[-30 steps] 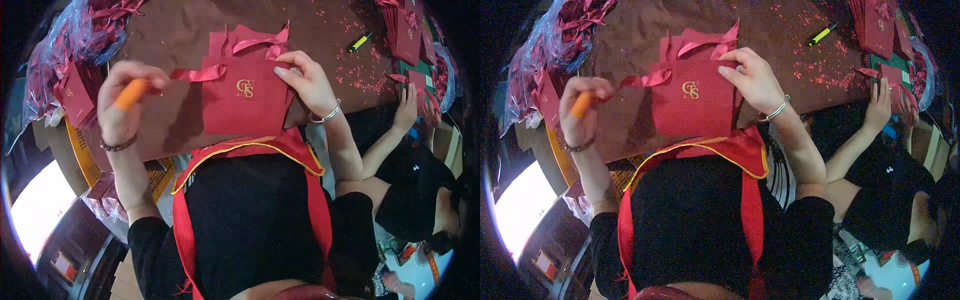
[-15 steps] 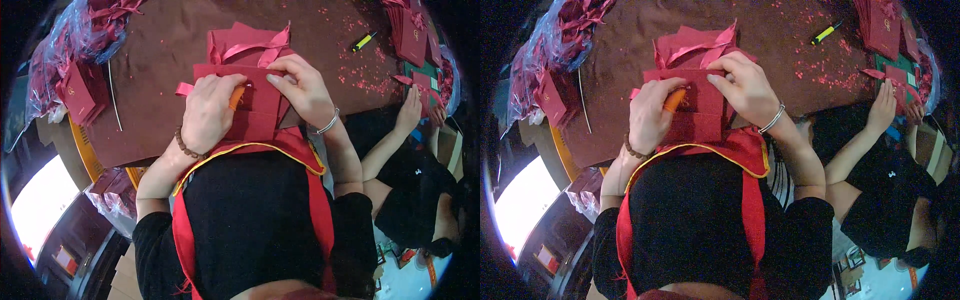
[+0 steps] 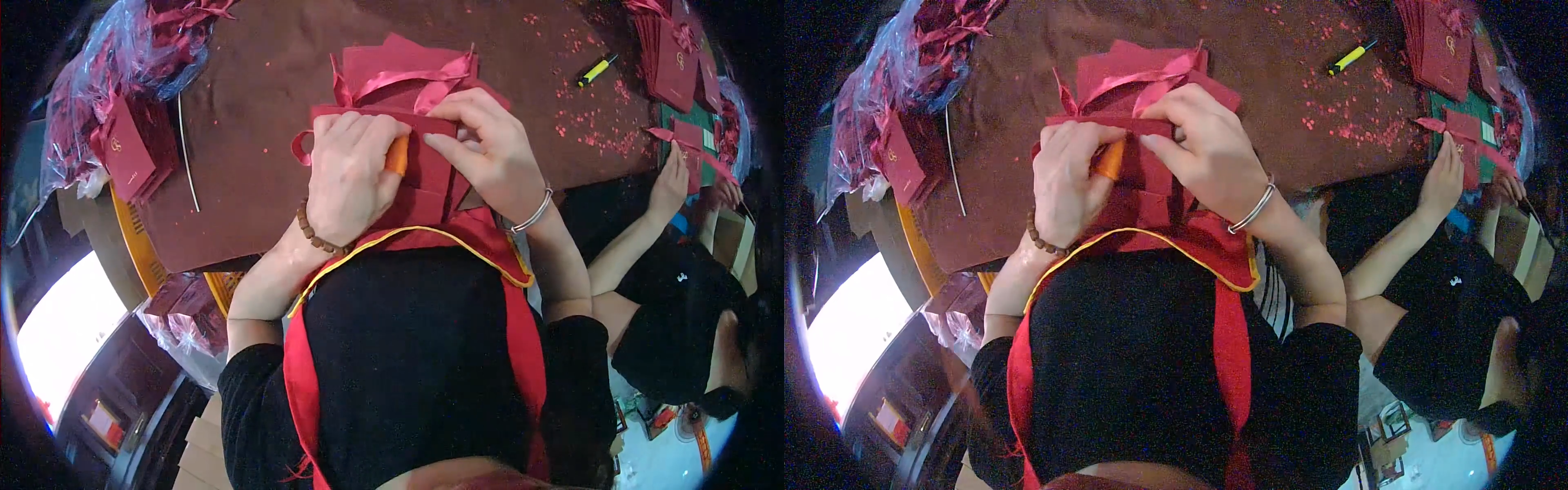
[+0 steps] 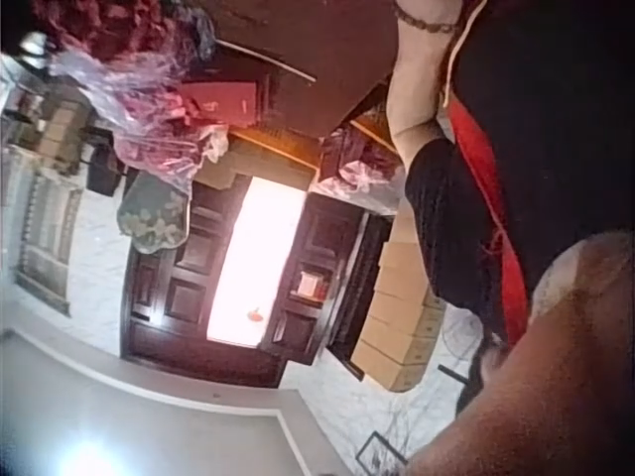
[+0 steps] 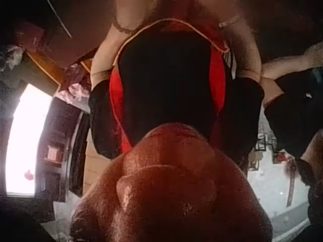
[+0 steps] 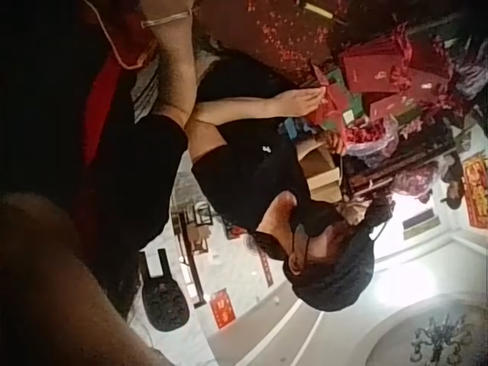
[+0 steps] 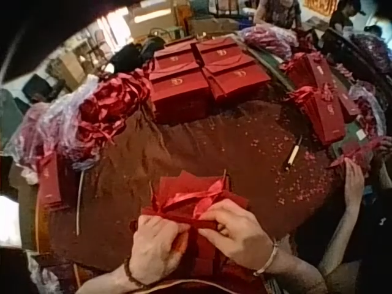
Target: The person assembles paper gift bags by inserting ribbons into each bag, folding the material to secure the handles, and placing the finished bags onto stacks.
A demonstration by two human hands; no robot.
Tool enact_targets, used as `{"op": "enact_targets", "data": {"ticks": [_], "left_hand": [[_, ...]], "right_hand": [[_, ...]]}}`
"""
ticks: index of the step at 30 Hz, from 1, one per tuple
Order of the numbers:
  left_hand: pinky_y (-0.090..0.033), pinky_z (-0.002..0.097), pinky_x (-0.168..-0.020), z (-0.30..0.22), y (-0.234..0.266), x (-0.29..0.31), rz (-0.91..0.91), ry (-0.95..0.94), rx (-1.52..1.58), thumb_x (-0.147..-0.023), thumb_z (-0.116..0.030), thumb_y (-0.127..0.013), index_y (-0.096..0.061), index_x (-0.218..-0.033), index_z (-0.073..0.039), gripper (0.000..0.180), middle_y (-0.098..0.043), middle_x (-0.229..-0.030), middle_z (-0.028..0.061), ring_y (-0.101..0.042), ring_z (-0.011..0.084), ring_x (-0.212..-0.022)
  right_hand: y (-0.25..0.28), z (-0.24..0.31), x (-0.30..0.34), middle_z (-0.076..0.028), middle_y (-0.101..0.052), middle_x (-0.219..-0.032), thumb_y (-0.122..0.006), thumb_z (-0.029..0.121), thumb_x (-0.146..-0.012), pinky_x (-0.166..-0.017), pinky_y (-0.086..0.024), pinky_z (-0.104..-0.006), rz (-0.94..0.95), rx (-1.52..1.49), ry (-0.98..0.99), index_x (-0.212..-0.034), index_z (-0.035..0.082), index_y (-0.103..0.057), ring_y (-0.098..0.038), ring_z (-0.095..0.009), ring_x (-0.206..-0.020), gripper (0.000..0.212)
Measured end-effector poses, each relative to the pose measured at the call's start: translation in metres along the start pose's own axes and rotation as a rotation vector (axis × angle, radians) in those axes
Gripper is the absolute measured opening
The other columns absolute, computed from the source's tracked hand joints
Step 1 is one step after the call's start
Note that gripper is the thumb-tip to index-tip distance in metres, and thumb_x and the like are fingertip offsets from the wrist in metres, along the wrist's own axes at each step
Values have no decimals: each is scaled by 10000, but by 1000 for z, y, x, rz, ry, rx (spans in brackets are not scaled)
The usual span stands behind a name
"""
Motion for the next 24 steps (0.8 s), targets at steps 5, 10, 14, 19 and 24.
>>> {"op": "enact_targets", "data": {"ticks": [5, 10, 14, 19, 24], "left_hand": [[-323, 356, -699, -2, 3, 1, 33, 32, 1, -675, -41, -623, -587, -816, -89, 153, -595, -724, 49, -554, 222, -699], [-317, 349, -698, -5, 1, 2, 43, 49, 40, -676, -24, -608, -590, -826, -92, 166, -596, -708, 44, -554, 223, -680], [-323, 344, -723, -8, -1, 9, 19, 142, 150, -695, 2, -592, -593, -943, -91, 264, -592, -710, 47, -549, 225, -683], [-321, 346, -721, -10, -5, 16, 61, 152, 105, -713, 10, -582, -580, -1026, -97, 331, -594, -735, 54, -541, 226, -676], [-331, 344, -747, -11, -6, 18, 38, 218, 213, -739, -4, -591, -553, -1069, -104, 347, -620, -784, 43, -569, 209, -719]], "right_hand": [[-2, -3, 4, -62, -546, -1007, -643, 56, -773, -620, -424, -192, 43, -36, -30, -977, -7, -607, -525, -75, -772, 216], [-2, -9, 8, -16, -559, -928, -599, 65, -834, -610, -401, -169, 140, -302, -175, -1036, 2, -588, -496, -37, -722, 212], [0, 2, 14, 27, -551, -784, -586, 94, -856, -576, -407, -170, 231, -362, -371, -1063, 20, -584, -470, -12, -638, 220], [-5, 0, 19, 8, -587, -785, -581, 107, -857, -577, -426, -190, 148, -222, -157, -1032, 15, -603, -493, -34, -630, 199], [-4, 6, 19, -129, -630, -797, -562, 133, -845, -615, -468, -261, 175, -288, -244, -990, 11, -606, -595, -97, -681, 195]]}}
Point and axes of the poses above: each hand's wrist, its own x-axis away from the middle knuckle, its own y-axis out of the back of the hand, z = x × y, the point moved 1 cm from there along -x, towards the middle knuckle
